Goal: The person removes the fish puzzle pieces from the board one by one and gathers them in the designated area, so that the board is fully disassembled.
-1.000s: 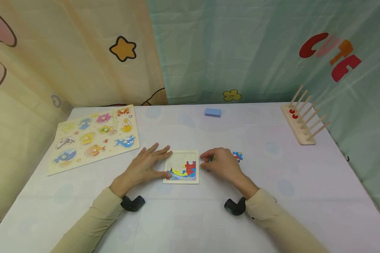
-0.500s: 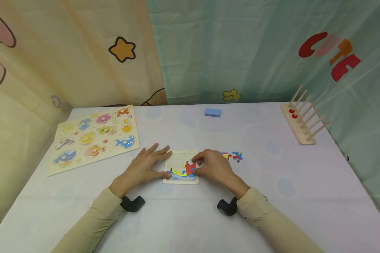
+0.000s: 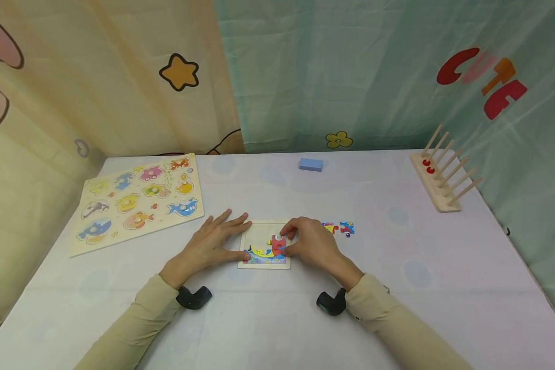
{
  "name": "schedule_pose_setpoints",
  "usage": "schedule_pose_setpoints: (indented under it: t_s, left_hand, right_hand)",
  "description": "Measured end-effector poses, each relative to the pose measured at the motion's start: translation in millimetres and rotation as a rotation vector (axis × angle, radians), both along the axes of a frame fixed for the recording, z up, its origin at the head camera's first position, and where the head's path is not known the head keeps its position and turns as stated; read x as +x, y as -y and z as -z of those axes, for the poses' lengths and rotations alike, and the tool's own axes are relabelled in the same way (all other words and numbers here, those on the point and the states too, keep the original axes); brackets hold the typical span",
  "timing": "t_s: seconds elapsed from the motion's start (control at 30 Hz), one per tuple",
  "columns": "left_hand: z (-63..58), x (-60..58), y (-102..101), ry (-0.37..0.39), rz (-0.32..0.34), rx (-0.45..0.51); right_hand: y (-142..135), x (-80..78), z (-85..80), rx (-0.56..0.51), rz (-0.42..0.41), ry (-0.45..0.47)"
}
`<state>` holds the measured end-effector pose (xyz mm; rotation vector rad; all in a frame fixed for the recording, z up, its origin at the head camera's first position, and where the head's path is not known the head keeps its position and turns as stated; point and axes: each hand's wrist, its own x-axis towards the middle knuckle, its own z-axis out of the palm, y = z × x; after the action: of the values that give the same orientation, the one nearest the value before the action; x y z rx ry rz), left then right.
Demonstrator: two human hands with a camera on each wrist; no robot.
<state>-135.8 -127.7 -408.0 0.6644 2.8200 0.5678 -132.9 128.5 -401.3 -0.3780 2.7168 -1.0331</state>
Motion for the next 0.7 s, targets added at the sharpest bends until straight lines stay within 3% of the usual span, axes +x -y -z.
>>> schedule_pose_setpoints:
  t_s: [0.43,0.7]
  left_hand:
    - [-0.6,-1.2,0.4,-0.001,0.003,-0.003]
    - [-1.1,-0.7,0.0,0.000,0.002,-0.009]
  right_hand:
    - [-4.2,0.4,1.3,-0.163,-0.060,0.003]
    - [-8.5,-0.8,0.6,-0.189,0.033,0.058]
